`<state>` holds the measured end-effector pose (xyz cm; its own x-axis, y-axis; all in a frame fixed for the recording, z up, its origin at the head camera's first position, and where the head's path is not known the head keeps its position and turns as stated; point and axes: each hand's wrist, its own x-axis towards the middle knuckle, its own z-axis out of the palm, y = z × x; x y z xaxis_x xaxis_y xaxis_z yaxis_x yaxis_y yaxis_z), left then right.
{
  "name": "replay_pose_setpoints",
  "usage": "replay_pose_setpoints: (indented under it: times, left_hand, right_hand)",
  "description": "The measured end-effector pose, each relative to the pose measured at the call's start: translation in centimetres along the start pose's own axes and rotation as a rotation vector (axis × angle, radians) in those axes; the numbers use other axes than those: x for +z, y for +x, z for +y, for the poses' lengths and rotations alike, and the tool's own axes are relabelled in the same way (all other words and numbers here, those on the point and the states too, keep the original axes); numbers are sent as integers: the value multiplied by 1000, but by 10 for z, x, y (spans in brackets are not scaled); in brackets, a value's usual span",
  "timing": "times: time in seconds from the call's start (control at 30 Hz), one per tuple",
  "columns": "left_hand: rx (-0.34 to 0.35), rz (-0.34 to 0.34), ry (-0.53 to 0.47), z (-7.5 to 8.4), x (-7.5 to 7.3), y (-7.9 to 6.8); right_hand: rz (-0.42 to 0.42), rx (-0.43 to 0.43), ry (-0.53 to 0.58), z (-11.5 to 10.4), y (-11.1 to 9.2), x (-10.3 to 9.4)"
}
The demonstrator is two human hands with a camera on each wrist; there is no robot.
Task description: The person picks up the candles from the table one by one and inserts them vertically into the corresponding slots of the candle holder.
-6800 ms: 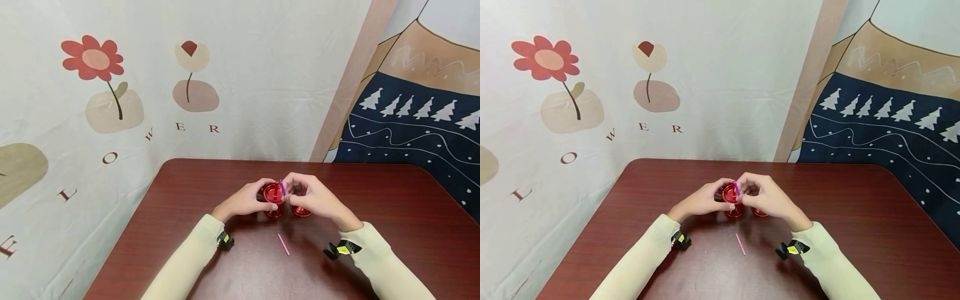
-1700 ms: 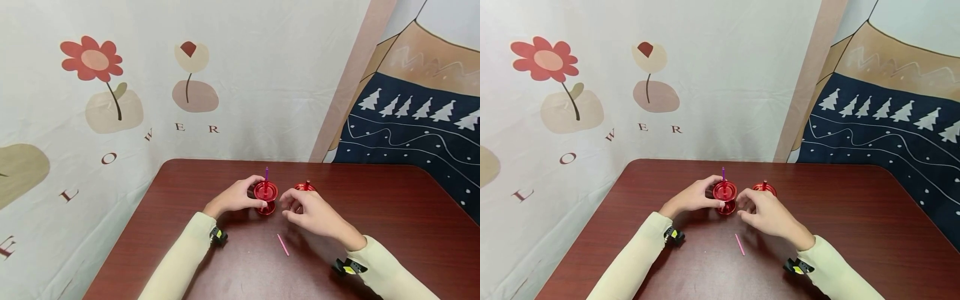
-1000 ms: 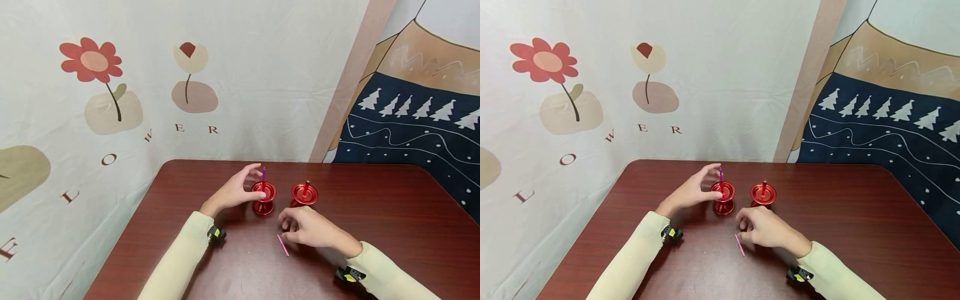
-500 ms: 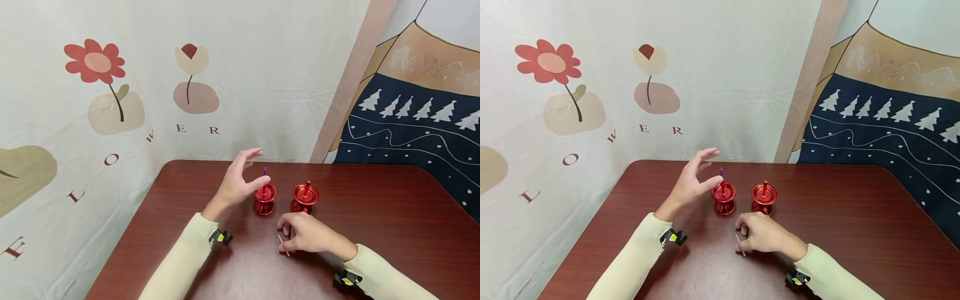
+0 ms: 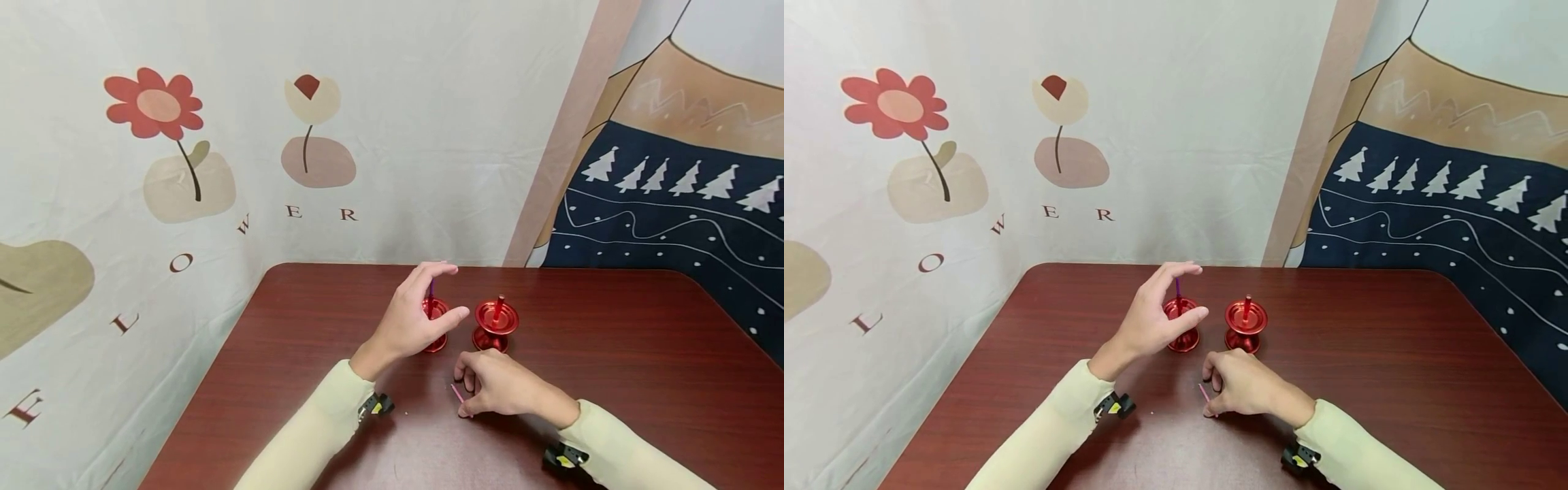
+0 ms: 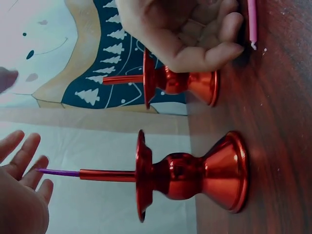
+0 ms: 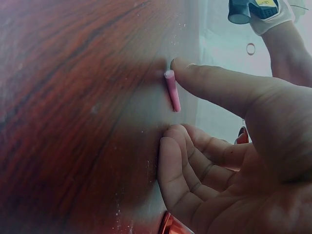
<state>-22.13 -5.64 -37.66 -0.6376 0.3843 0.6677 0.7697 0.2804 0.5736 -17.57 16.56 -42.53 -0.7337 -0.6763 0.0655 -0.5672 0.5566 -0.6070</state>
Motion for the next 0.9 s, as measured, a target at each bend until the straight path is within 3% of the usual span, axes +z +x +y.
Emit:
replay_pose_setpoints:
  times: [0.17,0.4,0.5,0.6,0.7,0.9]
  left_hand:
    - [-8,40,26,0,4,-1]
    - [129,110,-29,6,5,6]
    - [184,98,-50,13,7,10]
    - [193,58,-68,19,12,12]
    - [131,-3,-94,22,19,11]
    - [-116,-152,-147,21,35,6]
  right_hand:
    - [-8,8,-2,0,0,0]
    - [-19,17,3,1,0,0]
    - [-22,18,4,1,0,-1]
    - [-22,20,0,1,-1,-2]
    - [-24,24,-2,1,-2,-1]
    - [-19,21,-4,3,-6,-2]
